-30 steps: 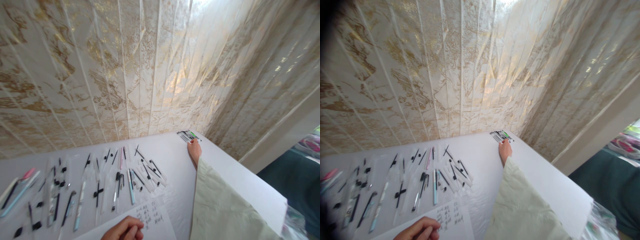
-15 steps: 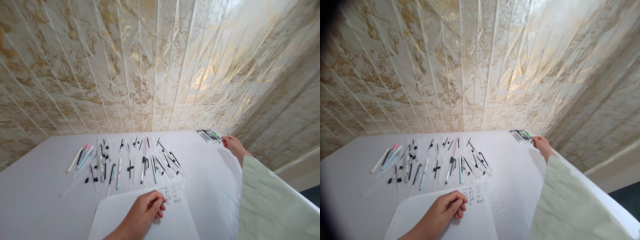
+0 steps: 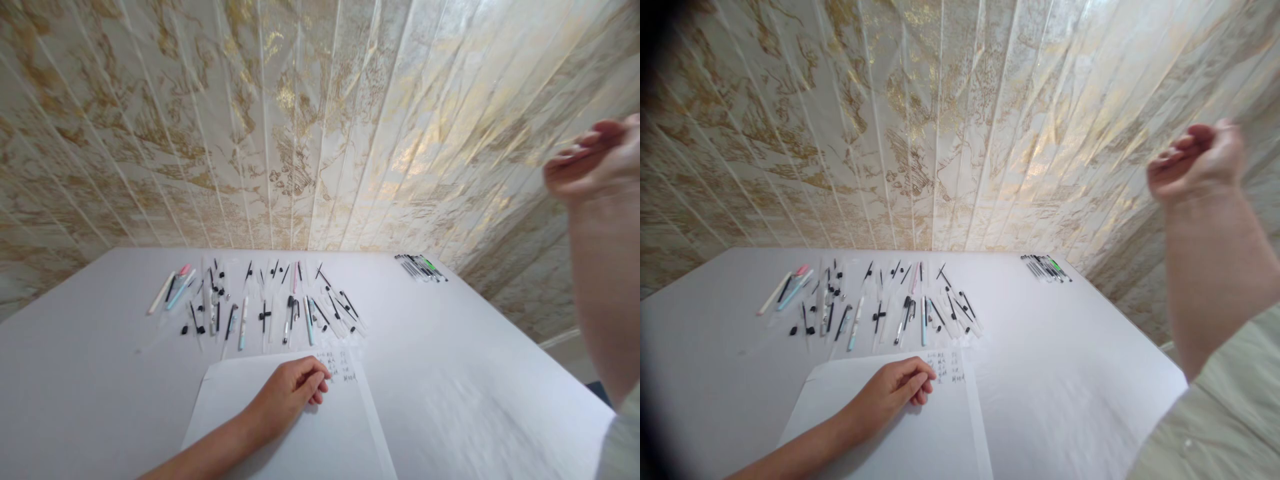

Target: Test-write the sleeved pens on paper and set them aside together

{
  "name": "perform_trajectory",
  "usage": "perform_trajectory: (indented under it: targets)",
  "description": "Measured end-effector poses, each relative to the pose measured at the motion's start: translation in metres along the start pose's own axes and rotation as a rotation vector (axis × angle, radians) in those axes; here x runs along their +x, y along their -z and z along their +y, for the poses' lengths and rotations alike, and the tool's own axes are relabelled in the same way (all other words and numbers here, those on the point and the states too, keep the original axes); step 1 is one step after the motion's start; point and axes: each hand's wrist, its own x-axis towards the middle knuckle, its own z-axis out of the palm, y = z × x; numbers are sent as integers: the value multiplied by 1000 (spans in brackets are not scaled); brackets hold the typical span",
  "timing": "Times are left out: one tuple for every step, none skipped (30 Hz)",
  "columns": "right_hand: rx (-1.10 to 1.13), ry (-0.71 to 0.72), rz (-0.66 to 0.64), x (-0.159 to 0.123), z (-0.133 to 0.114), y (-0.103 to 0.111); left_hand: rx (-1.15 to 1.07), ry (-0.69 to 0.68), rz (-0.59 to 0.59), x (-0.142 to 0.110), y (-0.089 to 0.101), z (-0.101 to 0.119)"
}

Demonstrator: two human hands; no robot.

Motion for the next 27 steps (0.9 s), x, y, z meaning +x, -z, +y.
perform_trajectory:
  targets:
    - [56,-31,-33,-17,3,-17,5,1,-3,0,0,-1]
    - [71,-53,-69,-38,11,-34,8,2,-4,1,0,-1]
    - [78,-81,-123,-63,21,-51,10,4,-4,1,0,-1]
    - [67,-104,-236,-91,33,-67,10,4,-1,1,0,-1]
    - [44,-121,-316,-119,46,-81,10,4,3,1,0,-2]
    - [25,-129,-370,-146,58,-92,9,5,6,1,0,-2]
    - [6,-134,-416,-171,69,-100,7,7,10,1,0,-2]
    - [-27,-129,-456,-194,79,-106,5,8,12,1,-1,-2]
    - [-106,-112,-509,-212,88,-108,3,9,12,1,-1,-2]
    - [-171,-117,-534,-227,96,-109,0,11,12,1,-1,-2]
    - [-231,-132,-551,-238,103,-108,-3,12,10,1,0,-2]
    - [-313,-149,-577,-246,110,-106,-5,15,10,1,0,-2]
    - [-420,-160,-602,-252,118,-103,-5,16,10,1,0,-2]
    - [-542,-171,-632,-258,125,-99,-5,16,11,1,0,-3]
    - [-667,-183,-661,-263,132,-95,-4,16,12,1,0,-3]
    - [-743,-196,-675,-268,139,-92,-2,16,13,2,0,-3]
    - [-801,-211,-686,-273,145,-88,-2,16,13,2,-1,-3]
    - [-842,-226,-690,-278,150,-86,0,17,12,2,-1,-3]
    - [-870,-239,-690,-283,154,-84,2,21,11,3,-1,-3]
    - [-902,-250,-691,-288,157,-83,5,25,12,3,-1,-3]
    - [-932,-258,-690,-293,159,-83,9,28,15,4,-1,-2]
    - [-959,-263,-688,-296,161,-83,14,32,16,4,-1,-2]
    - [-982,-265,-686,-299,162,-84,18,37,19,4,-1,-1]
    - [-1002,-265,-684,-301,163,-86,22,42,21,4,-1,-1]
    - [-1020,-264,-682,-301,165,-87,23,46,23,5,-1,-1]
    - [-1035,-262,-680,-301,166,-89,24,50,23,5,-1,-2]
    - [-1047,-260,-680,-300,167,-90,23,52,22,5,-1,-2]
